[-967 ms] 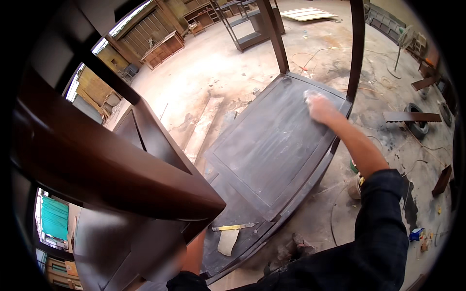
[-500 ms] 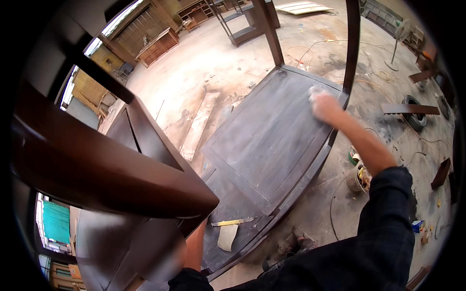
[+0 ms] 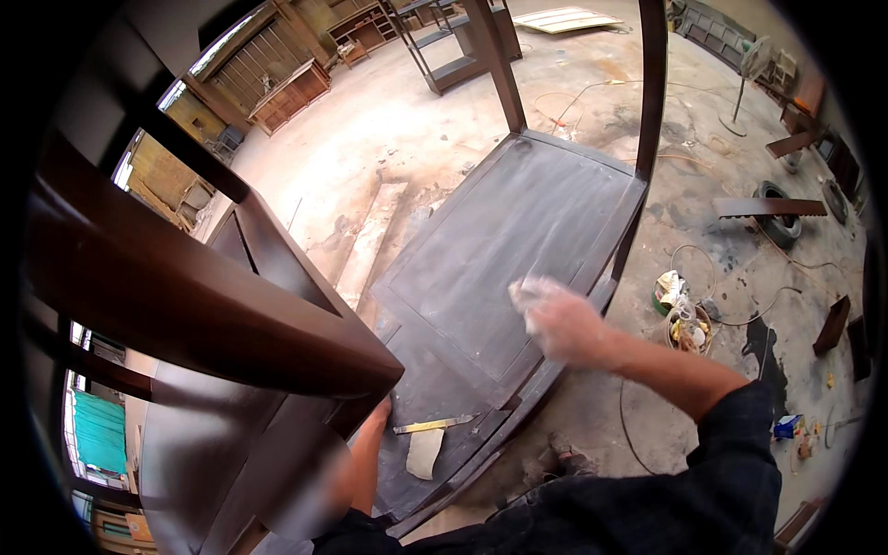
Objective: The person wipes the surface of a dark wooden cabinet with a white cloth. They use a scraper tool to remove residue from the edges and corners of the cabinet panels. The person continues to wipe the flat surfaces and edges of the cabinet, moving around the furniture to access different sides.
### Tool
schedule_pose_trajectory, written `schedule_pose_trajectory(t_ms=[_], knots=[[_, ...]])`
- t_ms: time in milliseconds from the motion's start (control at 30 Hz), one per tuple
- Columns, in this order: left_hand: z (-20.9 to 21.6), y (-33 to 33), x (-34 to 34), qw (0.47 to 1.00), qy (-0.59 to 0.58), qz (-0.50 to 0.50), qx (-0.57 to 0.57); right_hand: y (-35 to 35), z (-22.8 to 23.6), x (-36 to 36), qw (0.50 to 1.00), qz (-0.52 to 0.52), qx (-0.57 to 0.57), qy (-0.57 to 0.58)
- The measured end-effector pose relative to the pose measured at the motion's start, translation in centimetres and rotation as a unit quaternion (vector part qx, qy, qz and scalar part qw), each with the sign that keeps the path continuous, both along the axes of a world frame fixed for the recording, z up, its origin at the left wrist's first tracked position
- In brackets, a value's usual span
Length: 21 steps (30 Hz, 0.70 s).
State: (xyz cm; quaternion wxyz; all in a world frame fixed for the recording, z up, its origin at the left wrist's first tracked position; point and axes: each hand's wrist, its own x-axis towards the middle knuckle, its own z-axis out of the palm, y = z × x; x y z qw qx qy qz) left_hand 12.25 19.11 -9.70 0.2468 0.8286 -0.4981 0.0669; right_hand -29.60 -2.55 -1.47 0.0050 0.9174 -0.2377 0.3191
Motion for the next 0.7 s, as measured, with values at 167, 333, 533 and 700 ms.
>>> schedule_pose_trajectory(t_ms=[167, 333, 533, 700], knots=[[5.4, -0.9, -5.7, 0.994, 0.088, -0.011, 0.071, -8.4, 4.5, -7.6, 0.937, -0.247, 0.227, 0.099], [3.9, 0.6, -3.7, 0.995, 0.086, -0.01, 0.047, 0.9, 3.2, -1.1, 0.978, -0.112, 0.1, 0.144], [4.0, -1.4, -4.8, 0.995, 0.08, -0.043, 0.039, -5.9, 2.7, -7.8, 0.949, -0.256, 0.163, 0.086], [0.0, -1.1, -0.1, 1.0, 0.008, 0.001, 0.002, -0.3, 0.4, -2.9, 0.992, -0.118, 0.03, 0.023]])
